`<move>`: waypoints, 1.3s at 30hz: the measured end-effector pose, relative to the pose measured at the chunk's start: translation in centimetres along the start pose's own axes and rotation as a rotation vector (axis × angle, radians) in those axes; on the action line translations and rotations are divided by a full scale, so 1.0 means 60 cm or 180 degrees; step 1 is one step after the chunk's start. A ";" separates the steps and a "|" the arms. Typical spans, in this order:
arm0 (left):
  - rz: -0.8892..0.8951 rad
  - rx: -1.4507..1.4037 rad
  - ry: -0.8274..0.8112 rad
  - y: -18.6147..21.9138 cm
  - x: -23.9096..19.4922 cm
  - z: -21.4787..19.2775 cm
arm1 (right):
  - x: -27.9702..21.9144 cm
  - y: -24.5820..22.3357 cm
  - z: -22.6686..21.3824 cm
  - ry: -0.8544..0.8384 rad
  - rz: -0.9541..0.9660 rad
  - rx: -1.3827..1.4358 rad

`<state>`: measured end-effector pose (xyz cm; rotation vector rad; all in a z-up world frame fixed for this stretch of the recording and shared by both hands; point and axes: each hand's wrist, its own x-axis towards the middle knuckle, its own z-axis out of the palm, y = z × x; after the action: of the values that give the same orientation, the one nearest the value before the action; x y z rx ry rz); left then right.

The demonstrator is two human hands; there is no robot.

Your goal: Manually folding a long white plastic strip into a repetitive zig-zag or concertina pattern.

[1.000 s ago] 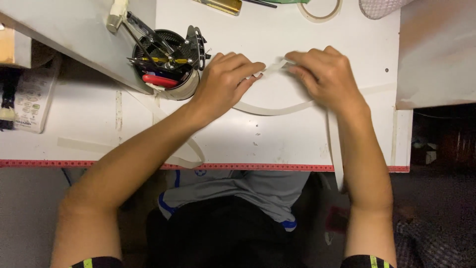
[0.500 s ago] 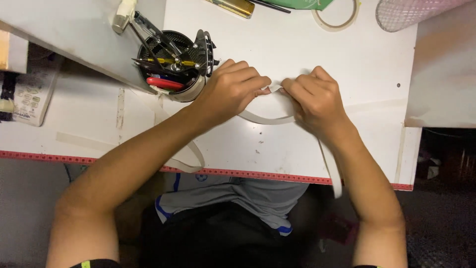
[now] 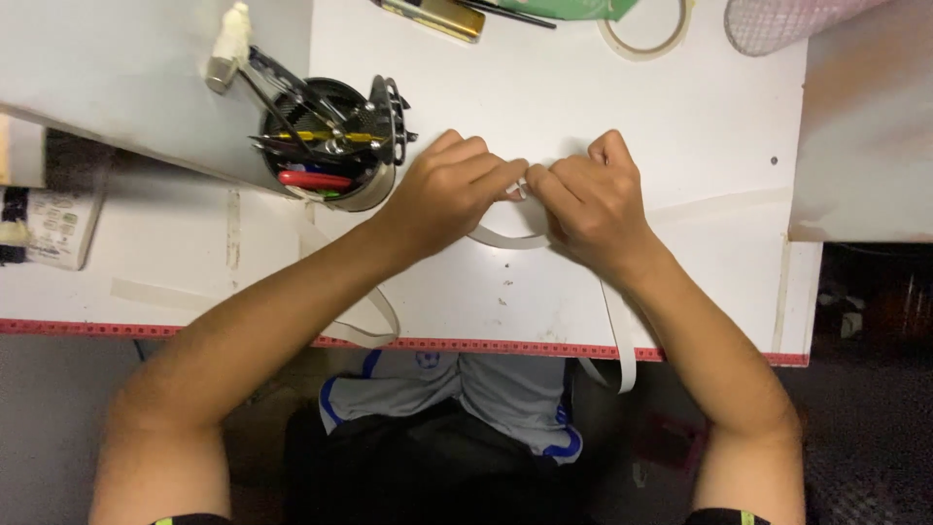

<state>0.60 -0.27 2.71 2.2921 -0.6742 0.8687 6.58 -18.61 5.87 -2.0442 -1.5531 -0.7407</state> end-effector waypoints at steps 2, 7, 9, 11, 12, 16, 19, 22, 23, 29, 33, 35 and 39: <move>-0.0061 -0.0099 0.0007 0.004 0.009 -0.015 | 0.005 -0.003 -0.001 -0.0050 0.0076 0.0121; -0.0082 -0.0325 0.0087 0.005 0.022 -0.023 | 0.008 -0.002 0.006 -0.0162 0.0286 0.0280; -0.0140 -0.0488 -0.0003 0.002 0.014 -0.023 | 0.006 -0.006 0.012 -0.0202 0.0337 0.0419; -0.0158 -0.0501 -0.0006 -0.006 0.009 -0.021 | 0.004 -0.010 0.016 -0.0313 0.0392 0.0431; -0.0165 -0.0513 -0.0001 -0.008 0.006 -0.020 | 0.003 -0.013 0.016 -0.0421 0.0441 0.0431; -0.0203 -0.0523 0.0141 -0.008 0.003 -0.013 | 0.000 -0.015 0.013 -0.0597 0.0384 0.0416; -0.0125 -0.0377 0.0159 -0.010 -0.002 -0.007 | -0.006 -0.019 0.012 -0.0560 0.0354 0.0445; 0.0028 -0.0109 0.0086 -0.012 0.001 -0.007 | -0.010 -0.021 0.010 -0.0558 0.0390 0.0417; 0.0058 -0.0039 0.0071 -0.011 0.004 -0.010 | -0.009 -0.022 0.009 -0.0557 0.0393 0.0390; 0.0037 -0.0180 -0.0111 -0.012 0.004 -0.011 | -0.007 -0.027 0.005 -0.0584 0.0462 0.0473; -0.0055 -0.0296 -0.0086 -0.017 0.000 -0.008 | -0.001 -0.023 0.004 -0.0654 0.0601 0.0666; -0.0089 -0.0288 -0.0090 -0.020 -0.003 -0.008 | 0.008 -0.017 -0.010 -0.0721 0.0745 0.0808; -0.0070 -0.0409 -0.0158 -0.026 -0.011 -0.006 | 0.001 -0.007 -0.010 -0.0674 0.0865 0.0935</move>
<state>1.00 1.21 1.91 2.2081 -0.7044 0.7390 6.10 -18.87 6.37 -2.0994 -1.3571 -0.1872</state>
